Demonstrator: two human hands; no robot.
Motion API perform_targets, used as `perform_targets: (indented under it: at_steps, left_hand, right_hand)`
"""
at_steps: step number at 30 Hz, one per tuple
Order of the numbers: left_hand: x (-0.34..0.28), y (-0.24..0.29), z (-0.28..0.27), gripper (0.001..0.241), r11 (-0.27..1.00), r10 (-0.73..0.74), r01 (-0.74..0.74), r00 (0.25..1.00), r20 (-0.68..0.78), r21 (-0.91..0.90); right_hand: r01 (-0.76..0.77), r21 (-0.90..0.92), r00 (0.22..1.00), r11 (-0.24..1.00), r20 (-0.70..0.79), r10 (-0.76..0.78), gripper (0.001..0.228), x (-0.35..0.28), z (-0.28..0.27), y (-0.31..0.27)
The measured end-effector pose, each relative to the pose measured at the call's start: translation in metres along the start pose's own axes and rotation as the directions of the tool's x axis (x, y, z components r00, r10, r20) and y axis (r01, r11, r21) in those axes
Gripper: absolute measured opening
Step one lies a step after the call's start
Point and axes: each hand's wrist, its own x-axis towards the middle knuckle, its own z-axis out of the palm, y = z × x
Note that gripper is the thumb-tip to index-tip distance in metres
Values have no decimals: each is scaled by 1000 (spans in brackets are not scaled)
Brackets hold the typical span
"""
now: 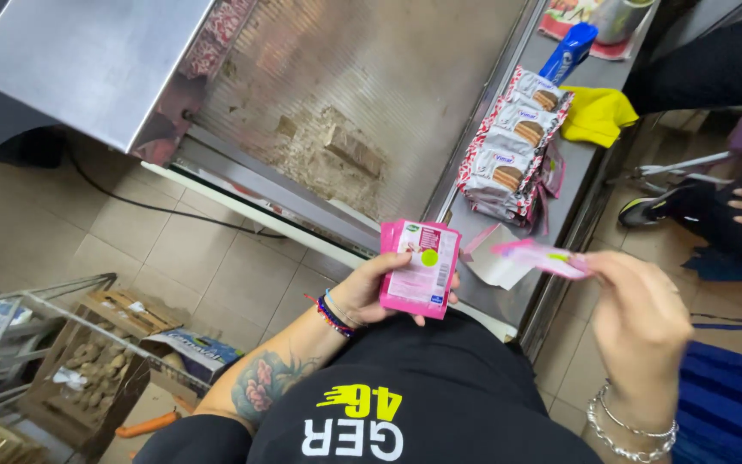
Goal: The person organizes multiple small pink and green packets, handling them by hand and placing them into a shelf display rack.
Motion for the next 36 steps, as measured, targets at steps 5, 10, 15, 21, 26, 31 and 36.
perform_targets:
  at_steps: [5,10,15,21,26,31,36]
  left_hand:
    - [9,-9,0,71,993,-115,115,991,68,3]
    - [9,-11,-2,71,987,-151,148,987,60,55]
    - [6,-3,2,74,986,-143,142,990,0,85]
    - [0,-5,0,78,986,-149,148,989,13,77]
    - [-2,-9,-4,81,985,-170,169,985,31,24]
    - [-1,-11,1,83,985,-173,173,984,38,10]
    - [10,-17,-15,81,982,-187,189,977,98,-8]
  right_hand:
    - [-93,663,934,743,-200,296,15,-27,13,23]
    - [150,975,981,164,-167,97,32,-22,35,56]
    - [227,972,972,-66,-223,72,27,-6,36,33]
    - [177,973,981,-151,-187,-56,42,3,30,24]
    - [187,969,967,-161,-211,-146,34,2,34,34]
    - [174,978,984,-113,-176,-17,37,-11,35,29]
    - [55,994,987,93,-69,148,36,-23,43,15]
